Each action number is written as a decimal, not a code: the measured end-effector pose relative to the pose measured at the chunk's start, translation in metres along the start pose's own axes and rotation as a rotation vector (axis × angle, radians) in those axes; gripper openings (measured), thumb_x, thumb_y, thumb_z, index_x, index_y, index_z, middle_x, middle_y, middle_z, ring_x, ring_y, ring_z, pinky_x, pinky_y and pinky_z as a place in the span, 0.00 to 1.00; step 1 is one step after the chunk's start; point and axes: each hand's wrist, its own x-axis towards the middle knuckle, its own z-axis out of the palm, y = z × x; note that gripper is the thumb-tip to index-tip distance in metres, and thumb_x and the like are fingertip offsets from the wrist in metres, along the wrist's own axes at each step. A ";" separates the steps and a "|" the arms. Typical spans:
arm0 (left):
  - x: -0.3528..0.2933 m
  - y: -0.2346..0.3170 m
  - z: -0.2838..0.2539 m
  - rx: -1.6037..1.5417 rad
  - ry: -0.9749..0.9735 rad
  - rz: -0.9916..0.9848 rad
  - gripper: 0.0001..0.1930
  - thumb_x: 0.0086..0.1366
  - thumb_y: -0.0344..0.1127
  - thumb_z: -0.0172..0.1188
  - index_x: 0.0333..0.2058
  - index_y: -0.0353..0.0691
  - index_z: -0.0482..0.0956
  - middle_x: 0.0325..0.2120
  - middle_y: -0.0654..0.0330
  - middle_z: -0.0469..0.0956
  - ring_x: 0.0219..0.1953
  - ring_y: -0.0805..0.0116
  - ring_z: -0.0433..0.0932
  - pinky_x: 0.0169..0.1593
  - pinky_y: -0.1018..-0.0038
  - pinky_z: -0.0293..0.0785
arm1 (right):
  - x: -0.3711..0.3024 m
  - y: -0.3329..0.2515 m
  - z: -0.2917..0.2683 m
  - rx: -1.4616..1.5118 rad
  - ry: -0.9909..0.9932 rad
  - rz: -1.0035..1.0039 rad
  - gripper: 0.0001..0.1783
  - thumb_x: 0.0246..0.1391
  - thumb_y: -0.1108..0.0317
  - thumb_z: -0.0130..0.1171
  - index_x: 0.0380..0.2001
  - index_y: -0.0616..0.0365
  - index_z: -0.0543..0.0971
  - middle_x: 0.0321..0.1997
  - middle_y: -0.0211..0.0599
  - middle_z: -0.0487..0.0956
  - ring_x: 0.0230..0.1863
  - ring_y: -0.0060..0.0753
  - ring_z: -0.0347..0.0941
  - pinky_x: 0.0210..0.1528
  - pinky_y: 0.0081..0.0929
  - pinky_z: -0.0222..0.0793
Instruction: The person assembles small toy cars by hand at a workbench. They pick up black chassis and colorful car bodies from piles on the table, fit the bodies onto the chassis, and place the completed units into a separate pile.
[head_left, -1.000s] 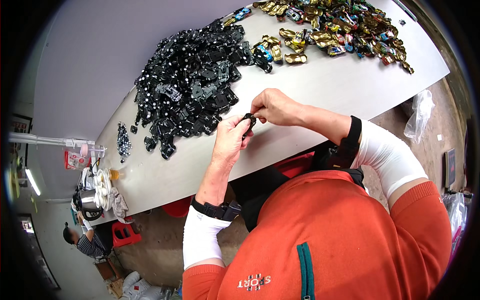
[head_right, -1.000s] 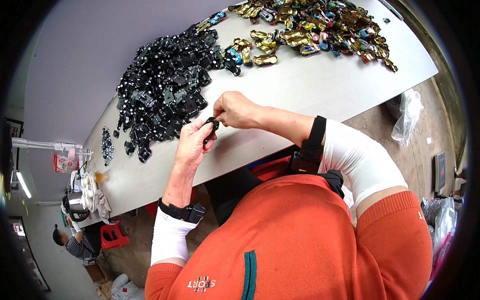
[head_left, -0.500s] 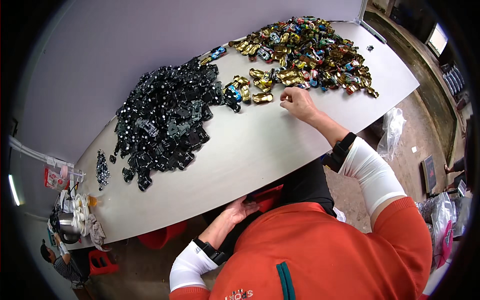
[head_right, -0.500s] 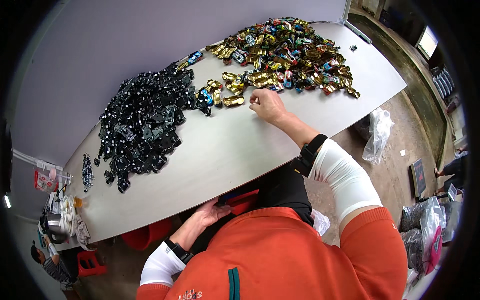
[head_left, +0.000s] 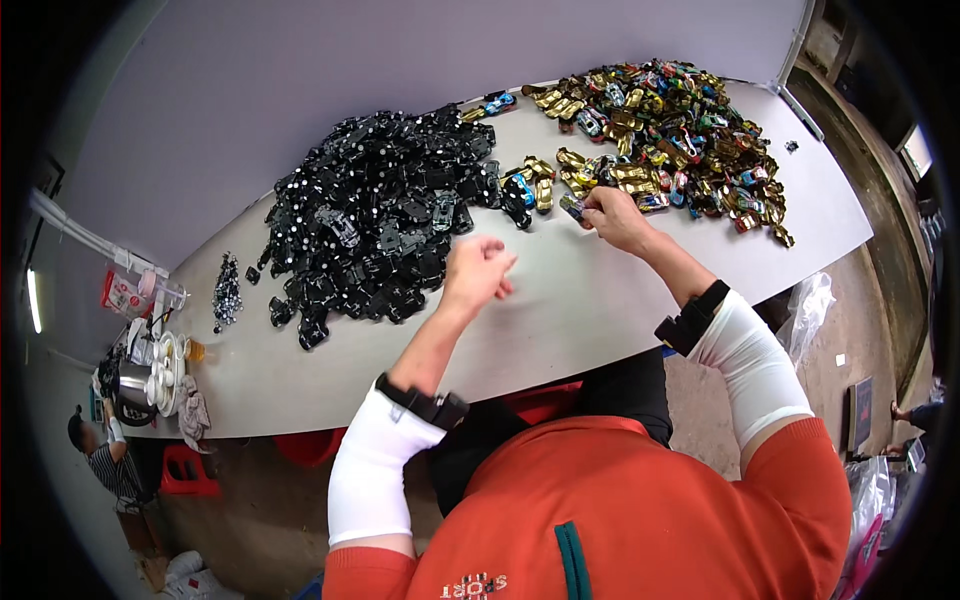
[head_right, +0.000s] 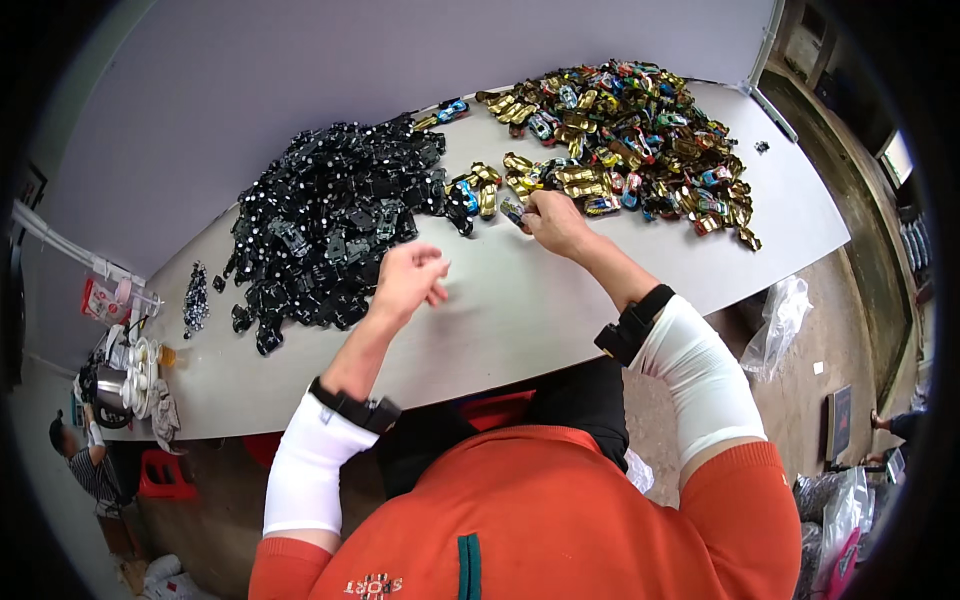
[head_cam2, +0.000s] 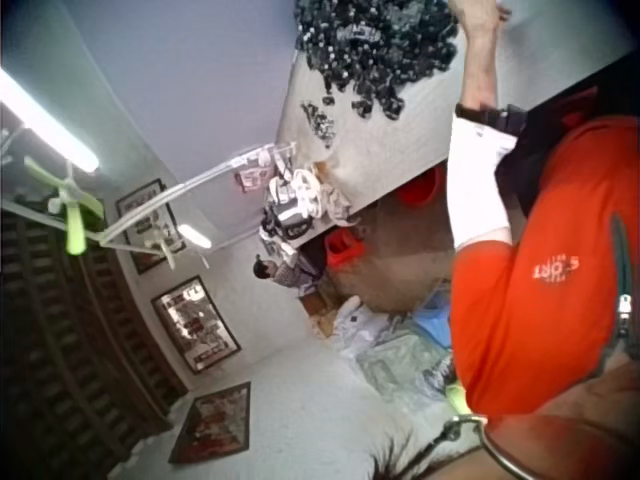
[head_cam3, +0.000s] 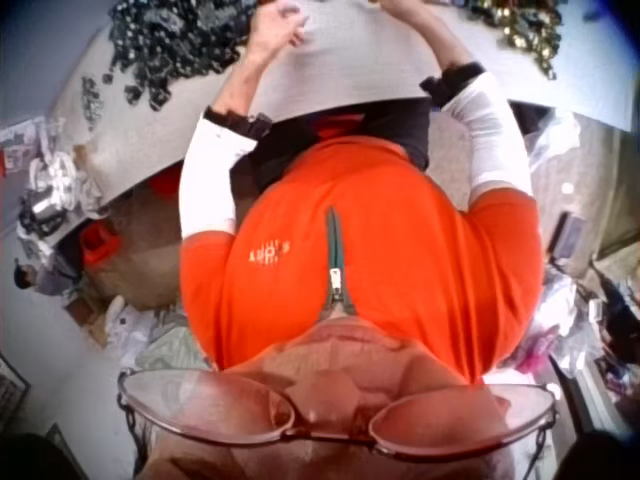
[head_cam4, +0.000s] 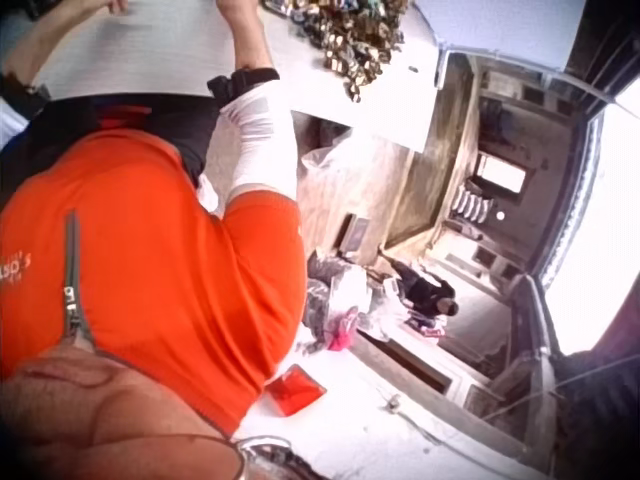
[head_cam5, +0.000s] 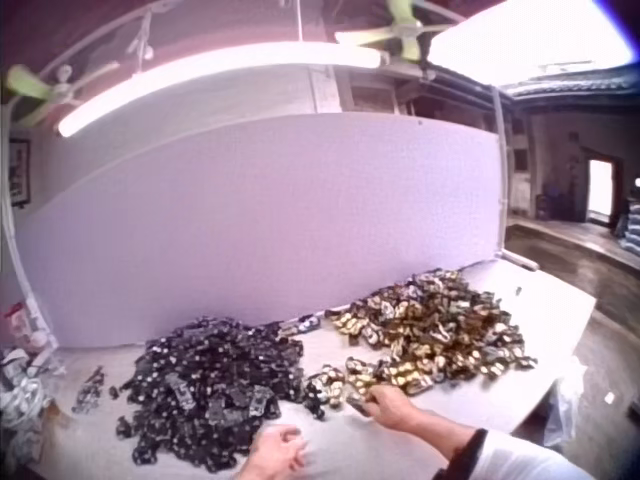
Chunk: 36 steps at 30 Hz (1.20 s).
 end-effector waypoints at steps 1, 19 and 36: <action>0.029 0.005 0.009 0.117 0.109 0.014 0.13 0.57 0.31 0.57 0.34 0.24 0.73 0.19 0.55 0.75 0.13 0.72 0.73 0.15 0.79 0.69 | -0.006 -0.004 -0.005 0.167 -0.100 0.156 0.07 0.45 0.72 0.50 0.28 0.61 0.77 0.28 0.45 0.77 0.34 0.41 0.74 0.35 0.37 0.68; 0.025 -0.017 0.022 0.749 0.416 0.237 0.14 0.44 0.33 0.62 0.32 0.36 0.76 0.32 0.52 0.71 0.36 0.55 0.73 0.41 0.64 0.71 | -0.021 0.029 0.020 -0.096 0.104 -0.220 0.07 0.48 0.73 0.52 0.29 0.62 0.78 0.30 0.50 0.76 0.35 0.51 0.72 0.40 0.39 0.67; -0.043 -0.034 -0.013 0.201 0.477 0.440 0.13 0.43 0.24 0.60 0.31 0.33 0.72 0.28 0.52 0.66 0.34 0.54 0.70 0.38 0.67 0.68 | -0.077 -0.152 0.000 0.338 0.240 -0.663 0.09 0.49 0.79 0.55 0.36 0.64 0.76 0.23 0.33 0.72 0.24 0.20 0.66 0.27 0.16 0.61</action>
